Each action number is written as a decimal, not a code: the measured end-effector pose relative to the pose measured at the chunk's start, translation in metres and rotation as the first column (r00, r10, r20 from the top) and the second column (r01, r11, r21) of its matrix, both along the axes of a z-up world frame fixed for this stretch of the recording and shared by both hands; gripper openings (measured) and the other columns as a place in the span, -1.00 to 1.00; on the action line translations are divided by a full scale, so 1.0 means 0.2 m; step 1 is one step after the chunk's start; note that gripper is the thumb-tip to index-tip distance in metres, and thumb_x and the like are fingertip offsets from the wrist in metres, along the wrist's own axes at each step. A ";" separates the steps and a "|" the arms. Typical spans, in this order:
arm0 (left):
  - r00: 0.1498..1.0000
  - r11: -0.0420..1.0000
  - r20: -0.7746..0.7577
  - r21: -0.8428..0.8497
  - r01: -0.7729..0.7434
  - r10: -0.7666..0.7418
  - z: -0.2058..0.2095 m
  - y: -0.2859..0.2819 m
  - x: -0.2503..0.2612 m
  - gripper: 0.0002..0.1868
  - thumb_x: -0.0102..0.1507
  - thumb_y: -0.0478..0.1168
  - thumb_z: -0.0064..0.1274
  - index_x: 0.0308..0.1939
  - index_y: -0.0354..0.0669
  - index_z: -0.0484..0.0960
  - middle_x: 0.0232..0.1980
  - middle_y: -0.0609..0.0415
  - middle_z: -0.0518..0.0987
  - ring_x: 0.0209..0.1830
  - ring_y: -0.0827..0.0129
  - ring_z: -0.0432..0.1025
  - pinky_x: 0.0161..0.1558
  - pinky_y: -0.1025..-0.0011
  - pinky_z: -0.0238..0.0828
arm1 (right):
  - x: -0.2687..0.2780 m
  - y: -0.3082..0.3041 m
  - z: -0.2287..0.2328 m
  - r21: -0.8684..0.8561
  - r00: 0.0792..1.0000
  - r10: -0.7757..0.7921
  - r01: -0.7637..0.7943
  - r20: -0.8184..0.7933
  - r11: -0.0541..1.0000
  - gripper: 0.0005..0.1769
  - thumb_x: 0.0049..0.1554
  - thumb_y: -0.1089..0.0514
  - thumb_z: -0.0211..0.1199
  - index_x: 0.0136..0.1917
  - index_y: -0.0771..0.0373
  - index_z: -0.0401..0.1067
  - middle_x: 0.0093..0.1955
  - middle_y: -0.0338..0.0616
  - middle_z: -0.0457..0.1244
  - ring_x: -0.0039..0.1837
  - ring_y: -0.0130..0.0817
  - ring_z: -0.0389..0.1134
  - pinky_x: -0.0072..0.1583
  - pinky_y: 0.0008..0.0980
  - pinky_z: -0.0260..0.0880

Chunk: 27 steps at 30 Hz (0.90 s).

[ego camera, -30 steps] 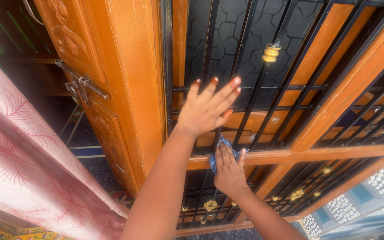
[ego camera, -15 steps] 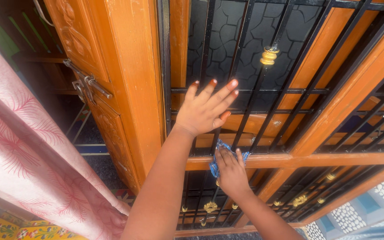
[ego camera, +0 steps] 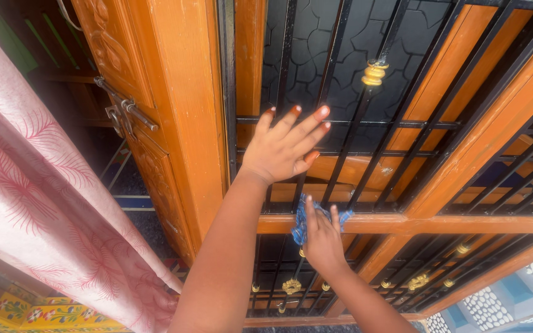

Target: The person wipes the wooden frame and black metal bars of a door grill using a blue cloth, handling the grill by hand to reach different sections.

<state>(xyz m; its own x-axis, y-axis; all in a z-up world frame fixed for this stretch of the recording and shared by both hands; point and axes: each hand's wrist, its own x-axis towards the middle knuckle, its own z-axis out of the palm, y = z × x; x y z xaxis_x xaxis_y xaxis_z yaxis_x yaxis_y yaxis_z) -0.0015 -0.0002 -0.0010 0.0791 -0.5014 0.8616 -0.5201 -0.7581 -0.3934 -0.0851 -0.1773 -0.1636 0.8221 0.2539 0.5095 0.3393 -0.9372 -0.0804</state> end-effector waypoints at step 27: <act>0.998 0.999 -0.031 0.027 -0.045 0.046 -0.01 0.00 0.01 -0.48 0.36 0.10 -0.01 0.41 0.27 0.49 0.66 0.34 0.09 0.40 0.27 0.30 0.37 -0.06 0.18 | 0.01 -0.08 -0.06 -0.142 0.995 0.089 -0.081 0.054 0.987 -0.31 0.04 0.40 0.05 0.47 0.34 0.31 0.40 -0.02 0.22 0.49 -0.10 0.17 0.59 0.08 -0.19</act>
<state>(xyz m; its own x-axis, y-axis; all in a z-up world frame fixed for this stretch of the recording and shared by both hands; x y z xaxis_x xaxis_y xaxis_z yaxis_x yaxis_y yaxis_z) -0.0003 0.0004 -0.0037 0.1294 -0.5189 0.8450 -0.4977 -0.7710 -0.3973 -0.0823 -0.1935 -0.1751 0.7633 0.3935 0.5124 0.4185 -0.9054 0.0718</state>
